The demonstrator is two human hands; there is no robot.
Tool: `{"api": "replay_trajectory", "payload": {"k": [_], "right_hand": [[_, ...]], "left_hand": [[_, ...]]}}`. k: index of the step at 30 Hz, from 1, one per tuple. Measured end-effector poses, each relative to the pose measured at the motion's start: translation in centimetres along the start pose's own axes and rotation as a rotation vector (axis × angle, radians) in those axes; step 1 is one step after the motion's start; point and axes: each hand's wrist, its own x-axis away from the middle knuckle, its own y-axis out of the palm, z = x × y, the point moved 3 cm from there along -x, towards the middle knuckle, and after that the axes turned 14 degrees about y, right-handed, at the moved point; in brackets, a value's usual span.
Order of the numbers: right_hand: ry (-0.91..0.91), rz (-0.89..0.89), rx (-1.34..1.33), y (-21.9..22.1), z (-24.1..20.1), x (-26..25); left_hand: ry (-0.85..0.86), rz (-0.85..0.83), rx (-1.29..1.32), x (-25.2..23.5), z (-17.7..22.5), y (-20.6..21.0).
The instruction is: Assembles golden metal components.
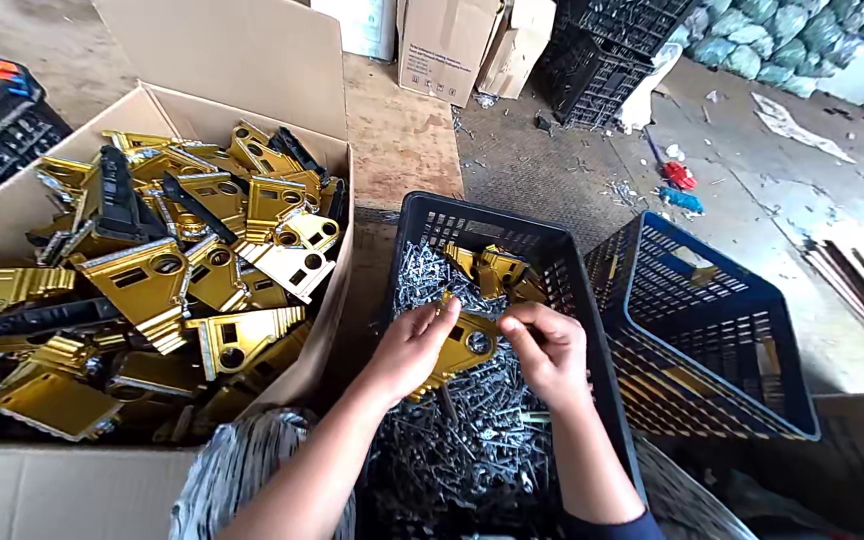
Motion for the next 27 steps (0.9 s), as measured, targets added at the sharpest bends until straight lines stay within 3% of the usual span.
{"api": "replay_trajectory", "payload": {"k": [3,6,9,13,16,19,21,23,25,27], "right_hand": [[-0.008,0.014,0.144,0.3,-0.1,0.5],[0.153,-0.034,0.127,0.8,1.0,1.1],[0.307,-0.132,-0.221,1.4,2.2,1.3],[0.366,-0.501,-0.800,2.8,2.4,0.3],[0.344,-0.503,-1.040,4.4,2.0,-0.9],[0.366,-0.530,-1.083,5.4,2.2,-2.2],[0.415,-0.603,-0.975,5.7,3.8,-2.6],[0.521,-0.623,-0.626,5.4,7.7,-2.0],[0.660,-0.670,0.078,5.6,12.3,-0.8],[0.735,-0.851,0.748,7.5,16.4,1.2]], "left_hand": [[0.027,0.138,-0.050,-0.1,-0.6,-0.1],[0.099,0.193,-0.093,-0.4,-0.6,-0.3],[0.109,0.143,-0.021,-0.6,-0.4,-0.4],[0.115,-0.101,0.268,-0.7,0.7,0.2],[0.064,-0.124,0.342,-1.0,0.3,0.3],[0.021,-0.072,0.335,-1.5,0.2,-0.6],[0.017,-0.006,0.291,-1.8,0.1,-1.0],[-0.060,0.140,0.198,-2.0,-0.3,-1.3],[-0.169,0.254,0.162,-2.3,-0.6,-1.6],[-0.204,0.244,0.164,-2.5,-0.9,-1.9]]}}
